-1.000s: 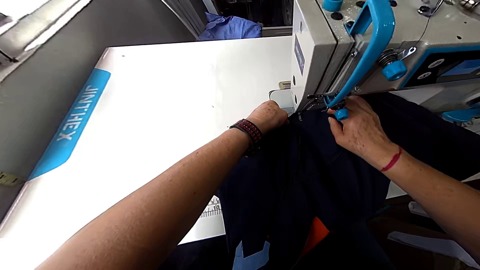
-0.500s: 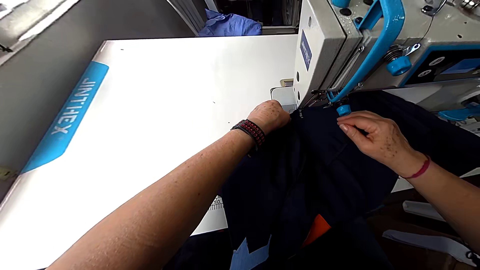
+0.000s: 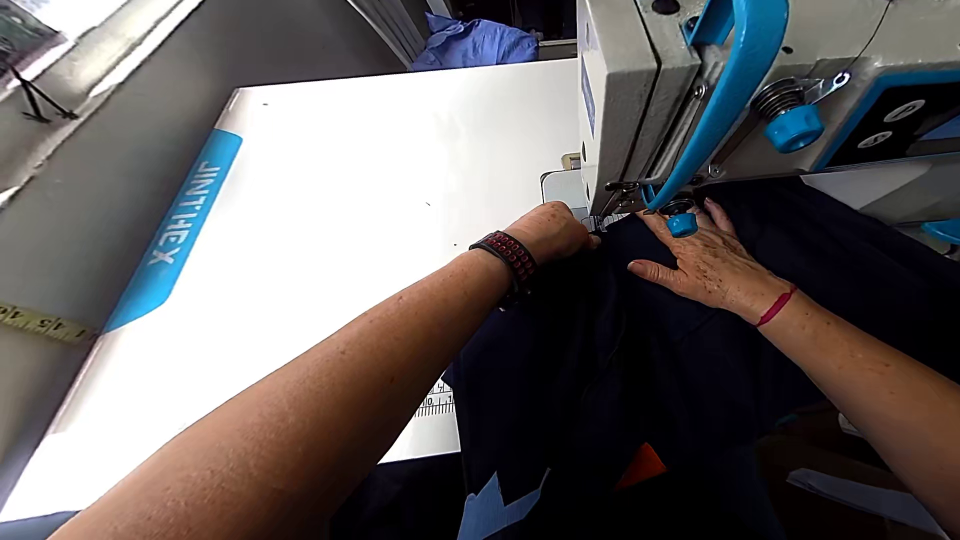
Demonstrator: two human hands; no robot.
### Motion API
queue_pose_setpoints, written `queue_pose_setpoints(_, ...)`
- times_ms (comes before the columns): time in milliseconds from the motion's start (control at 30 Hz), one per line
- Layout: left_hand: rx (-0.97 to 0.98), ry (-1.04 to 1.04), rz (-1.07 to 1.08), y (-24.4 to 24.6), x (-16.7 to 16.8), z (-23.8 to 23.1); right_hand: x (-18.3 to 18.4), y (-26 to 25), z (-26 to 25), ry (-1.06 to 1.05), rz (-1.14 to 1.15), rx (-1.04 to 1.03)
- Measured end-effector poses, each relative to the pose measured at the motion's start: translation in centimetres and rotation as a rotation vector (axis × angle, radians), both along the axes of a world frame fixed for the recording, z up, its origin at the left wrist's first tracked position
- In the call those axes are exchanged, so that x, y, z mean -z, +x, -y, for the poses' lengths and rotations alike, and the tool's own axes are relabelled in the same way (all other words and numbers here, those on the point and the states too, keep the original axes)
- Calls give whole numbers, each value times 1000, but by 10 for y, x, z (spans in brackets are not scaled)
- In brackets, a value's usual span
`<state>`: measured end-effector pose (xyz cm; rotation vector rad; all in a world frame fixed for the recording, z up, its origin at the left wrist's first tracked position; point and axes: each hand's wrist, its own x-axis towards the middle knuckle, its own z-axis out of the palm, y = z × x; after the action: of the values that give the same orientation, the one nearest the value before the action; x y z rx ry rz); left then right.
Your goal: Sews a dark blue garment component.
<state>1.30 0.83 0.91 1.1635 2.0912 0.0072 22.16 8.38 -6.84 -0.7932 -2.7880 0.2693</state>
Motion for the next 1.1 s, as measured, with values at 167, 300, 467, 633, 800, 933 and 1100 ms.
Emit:
queue_pose_setpoints(167,101,-2,-5,-6,10,-13,-2,-1,-1,-12,29,15)
queue_pose_setpoints(300,133,1,-10,-7,6,-14,-2,-3,-5,-3,28,5)
queue_pose_setpoints(467,177,18,-16,-6,7,-16,1,-3,-11,25,33,-18)
queue_pose_setpoints(633,33,18,28,-6,-5,3,-2,1,-9,-32,-56,-67)
queue_pose_setpoints(800,64,-21,112,-54,-6,40,-35,45,79,-64,-335,-369)
queue_pose_setpoints(933,-103,131,222,-70,-8,64,7,87,142,153,-127,-525)
queue_pose_setpoints(1100,261,607,-301,-60,39,77,-1,110,99,2,-263,-535)
